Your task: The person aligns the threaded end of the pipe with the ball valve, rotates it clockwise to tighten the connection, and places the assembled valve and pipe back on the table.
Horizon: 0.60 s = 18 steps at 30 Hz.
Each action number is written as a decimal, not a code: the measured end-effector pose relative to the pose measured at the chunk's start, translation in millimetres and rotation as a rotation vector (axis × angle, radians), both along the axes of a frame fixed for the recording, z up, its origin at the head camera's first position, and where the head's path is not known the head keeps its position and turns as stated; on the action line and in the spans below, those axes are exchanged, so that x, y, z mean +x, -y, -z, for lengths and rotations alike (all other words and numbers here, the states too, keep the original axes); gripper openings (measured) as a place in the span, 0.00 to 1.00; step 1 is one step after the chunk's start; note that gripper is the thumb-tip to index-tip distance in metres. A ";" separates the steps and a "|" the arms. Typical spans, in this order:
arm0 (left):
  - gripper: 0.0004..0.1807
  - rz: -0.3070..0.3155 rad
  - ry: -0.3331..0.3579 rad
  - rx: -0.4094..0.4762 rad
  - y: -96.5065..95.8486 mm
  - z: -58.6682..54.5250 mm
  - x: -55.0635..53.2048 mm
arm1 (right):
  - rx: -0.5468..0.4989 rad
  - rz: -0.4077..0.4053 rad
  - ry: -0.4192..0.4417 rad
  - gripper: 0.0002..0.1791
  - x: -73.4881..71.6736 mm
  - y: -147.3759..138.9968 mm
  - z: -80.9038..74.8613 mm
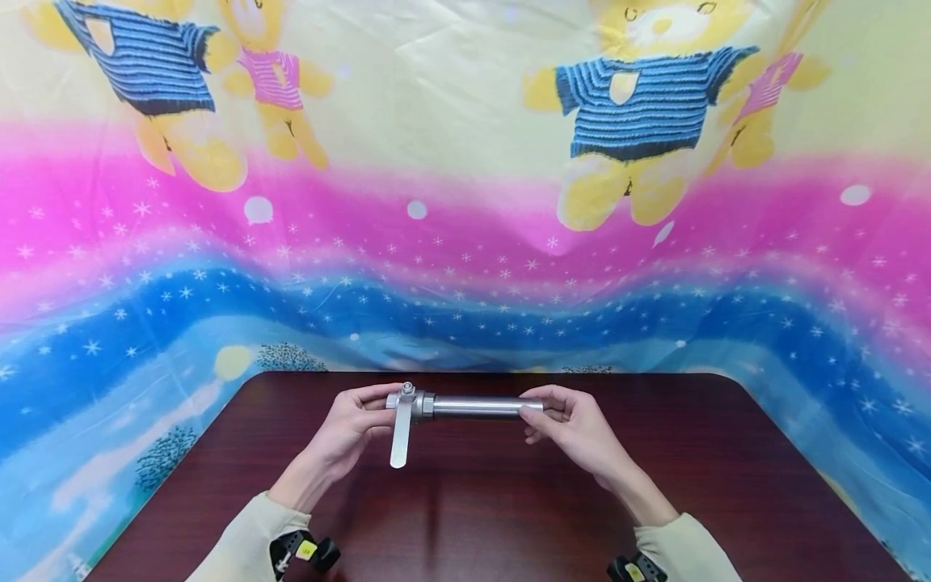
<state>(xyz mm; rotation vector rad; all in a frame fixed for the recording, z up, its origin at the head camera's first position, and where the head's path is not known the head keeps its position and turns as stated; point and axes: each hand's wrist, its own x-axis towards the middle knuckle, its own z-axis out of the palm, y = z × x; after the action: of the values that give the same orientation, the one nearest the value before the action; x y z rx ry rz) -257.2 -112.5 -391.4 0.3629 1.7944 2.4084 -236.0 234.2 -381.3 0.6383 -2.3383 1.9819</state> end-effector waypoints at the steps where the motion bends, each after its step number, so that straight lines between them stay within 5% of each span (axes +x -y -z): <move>1: 0.31 0.000 0.000 -0.002 0.2 0.2 -0.1 | -0.009 -0.008 0.000 0.21 0.1 0.2 0.2; 18: 0.31 0.006 -0.001 -0.009 -1.1 -0.1 -0.4 | 0.028 -0.027 -0.035 0.22 1.4 -0.9 -1.0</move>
<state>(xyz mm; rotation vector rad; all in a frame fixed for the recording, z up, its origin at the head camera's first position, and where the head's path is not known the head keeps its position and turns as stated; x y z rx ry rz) -257.6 -111.4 -391.3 0.3679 1.8011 2.3966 -234.6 235.1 -380.3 0.7044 -2.3542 1.9348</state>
